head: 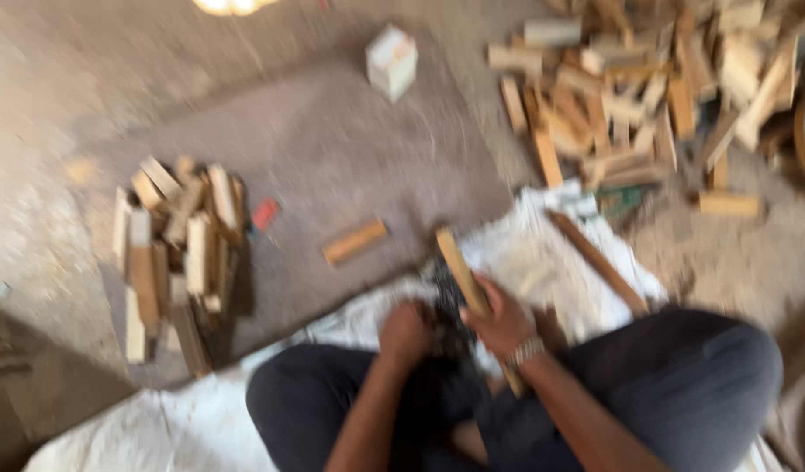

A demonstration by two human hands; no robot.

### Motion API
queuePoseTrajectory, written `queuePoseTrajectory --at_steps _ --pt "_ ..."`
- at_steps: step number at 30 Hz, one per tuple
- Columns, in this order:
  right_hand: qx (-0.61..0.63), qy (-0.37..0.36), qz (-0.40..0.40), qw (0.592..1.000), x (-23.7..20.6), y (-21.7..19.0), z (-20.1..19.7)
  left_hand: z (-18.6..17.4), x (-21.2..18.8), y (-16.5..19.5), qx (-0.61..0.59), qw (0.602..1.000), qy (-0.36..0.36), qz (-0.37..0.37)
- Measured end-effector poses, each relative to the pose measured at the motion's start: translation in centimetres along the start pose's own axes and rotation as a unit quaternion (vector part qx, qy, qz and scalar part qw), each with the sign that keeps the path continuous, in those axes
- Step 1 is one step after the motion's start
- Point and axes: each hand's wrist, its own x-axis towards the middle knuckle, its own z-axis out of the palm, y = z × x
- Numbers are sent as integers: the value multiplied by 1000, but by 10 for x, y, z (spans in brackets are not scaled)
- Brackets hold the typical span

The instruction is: The person sits on the floor and repeatedly hammers nails into small wooden blocks. They pick up a block, place a nail, hammer it in, and then set the block aside, continuing this process with multiple pieces.

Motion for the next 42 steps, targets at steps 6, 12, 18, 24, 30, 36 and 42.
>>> queuePoseTrajectory --at_steps 6,12,18,24,30,36,42 --pt "128 -41 100 986 -14 -28 -7 4 -2 14 58 996 43 51" --pt "189 -56 90 976 -16 -45 -11 2 -4 12 25 998 47 14" --pt "201 -62 104 972 -18 -41 -11 2 -6 14 40 999 26 19" --pt "206 -69 104 971 -18 -45 -12 -1 -8 19 35 998 41 12" --pt "183 -66 116 974 -20 -49 -14 1 -3 12 -74 995 73 -3" --pt "180 -63 120 974 -19 -51 -13 1 1 7 -320 942 96 -21" --pt "203 -61 118 970 -17 -47 -10 -16 9 2 -421 893 154 -46"
